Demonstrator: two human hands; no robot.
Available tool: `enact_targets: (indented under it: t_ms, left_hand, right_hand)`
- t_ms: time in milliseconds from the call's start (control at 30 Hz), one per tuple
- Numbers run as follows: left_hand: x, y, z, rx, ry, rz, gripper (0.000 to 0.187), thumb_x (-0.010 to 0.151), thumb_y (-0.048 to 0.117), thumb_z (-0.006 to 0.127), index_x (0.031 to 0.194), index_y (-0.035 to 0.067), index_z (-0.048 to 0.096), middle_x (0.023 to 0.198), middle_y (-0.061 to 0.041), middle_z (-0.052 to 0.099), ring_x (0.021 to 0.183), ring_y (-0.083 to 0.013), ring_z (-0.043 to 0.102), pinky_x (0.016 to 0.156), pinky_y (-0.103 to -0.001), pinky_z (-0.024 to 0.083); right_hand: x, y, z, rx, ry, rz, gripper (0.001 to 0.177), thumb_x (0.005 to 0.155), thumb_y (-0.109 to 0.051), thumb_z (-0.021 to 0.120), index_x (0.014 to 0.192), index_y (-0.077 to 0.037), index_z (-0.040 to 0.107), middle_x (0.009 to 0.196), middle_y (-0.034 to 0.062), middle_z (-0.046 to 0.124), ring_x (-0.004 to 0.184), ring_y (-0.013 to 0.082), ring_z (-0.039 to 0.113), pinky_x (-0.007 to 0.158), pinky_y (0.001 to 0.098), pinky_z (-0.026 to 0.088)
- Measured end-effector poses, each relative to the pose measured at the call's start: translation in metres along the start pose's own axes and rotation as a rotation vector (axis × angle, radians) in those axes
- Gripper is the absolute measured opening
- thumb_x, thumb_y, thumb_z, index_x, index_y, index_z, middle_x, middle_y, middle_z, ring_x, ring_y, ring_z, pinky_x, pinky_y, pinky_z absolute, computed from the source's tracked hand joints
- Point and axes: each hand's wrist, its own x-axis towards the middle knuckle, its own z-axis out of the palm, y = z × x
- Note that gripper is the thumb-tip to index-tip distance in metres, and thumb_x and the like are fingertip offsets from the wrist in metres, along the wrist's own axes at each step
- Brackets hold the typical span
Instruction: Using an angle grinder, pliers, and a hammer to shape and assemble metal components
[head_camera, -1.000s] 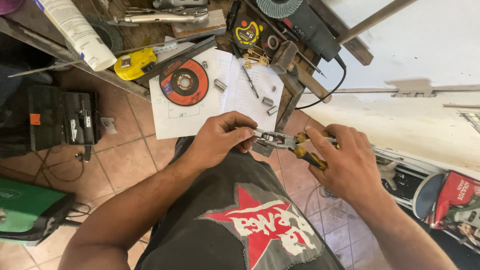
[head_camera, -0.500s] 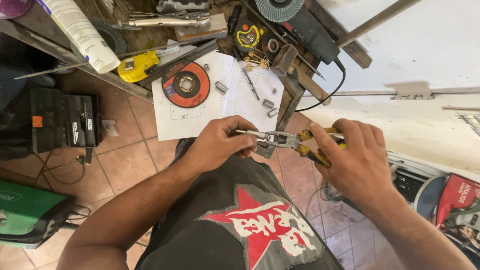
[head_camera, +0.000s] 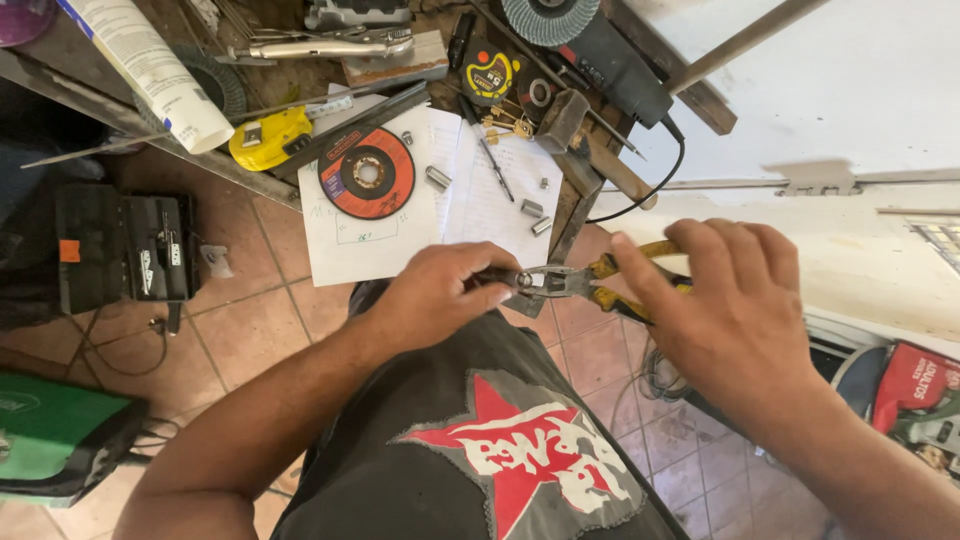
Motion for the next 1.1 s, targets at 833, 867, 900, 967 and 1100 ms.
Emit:
enact_targets:
  t_ms: [833, 867, 900, 967, 1100]
  left_hand:
    - [-0.005, -0.063, -0.014, 0.392, 0.057, -0.212, 0.029, 0.098, 0.031, 0.063, 0.124, 0.019, 0.067, 0.111, -0.008, 0.078, 0.104, -0.0315, 0.074, 0.089, -0.048, 0.058]
    - [-0.005, -0.063, -0.014, 0.337, 0.068, -0.242, 0.03, 0.096, 0.032, 0.065, 0.124, 0.02, 0.067, 0.112, -0.008, 0.078, 0.107, -0.0311, 0.073, 0.09, -0.048, 0.058]
    - [-0.007, -0.062, -0.011, 0.273, 0.064, -0.275, 0.032, 0.095, 0.033, 0.067, 0.124, 0.02, 0.066, 0.113, -0.008, 0.078, 0.109, -0.0307, 0.073, 0.092, -0.048, 0.058]
    - [-0.001, -0.055, -0.011, 0.166, 0.073, -0.284, 0.031, 0.095, 0.031, 0.065, 0.123, 0.017, 0.066, 0.11, -0.012, 0.078, 0.105, -0.0347, 0.073, 0.09, -0.049, 0.058]
    - [0.006, -0.035, -0.009, -0.14, 0.081, -0.373, 0.033, 0.092, 0.029, 0.059, 0.122, 0.016, 0.062, 0.099, -0.009, 0.08, 0.093, -0.0224, 0.078, 0.088, -0.043, 0.059]
  right_hand:
    - [0.005, -0.085, 0.13, 2.139, -0.038, 0.746, 0.074, 0.08, 0.007, 0.054, 0.152, -0.007, 0.047, 0.108, 0.0165, 0.07, 0.094, 0.0277, 0.072, 0.071, 0.0366, 0.063]
    - [0.007, -0.089, 0.142, 2.052, -0.064, 0.7, 0.072, 0.08, 0.007, 0.056, 0.151, -0.003, 0.048, 0.116, 0.0249, 0.069, 0.102, 0.0338, 0.069, 0.08, 0.0464, 0.06]
    - [0.003, -0.097, 0.152, 1.965, -0.096, 0.674, 0.071, 0.08, 0.007, 0.058, 0.15, 0.001, 0.049, 0.125, 0.0332, 0.067, 0.111, 0.0399, 0.066, 0.089, 0.0562, 0.058]
    - [0.011, -0.093, 0.139, 1.94, -0.11, 0.684, 0.071, 0.079, 0.006, 0.058, 0.149, 0.002, 0.048, 0.124, 0.0323, 0.067, 0.111, 0.0411, 0.066, 0.088, 0.0547, 0.059]
    - [0.032, -0.057, 0.161, 1.356, -0.235, 0.577, 0.074, 0.082, -0.008, 0.059, 0.153, -0.008, 0.042, 0.124, 0.0268, 0.062, 0.111, 0.0428, 0.065, 0.085, 0.0545, 0.06]
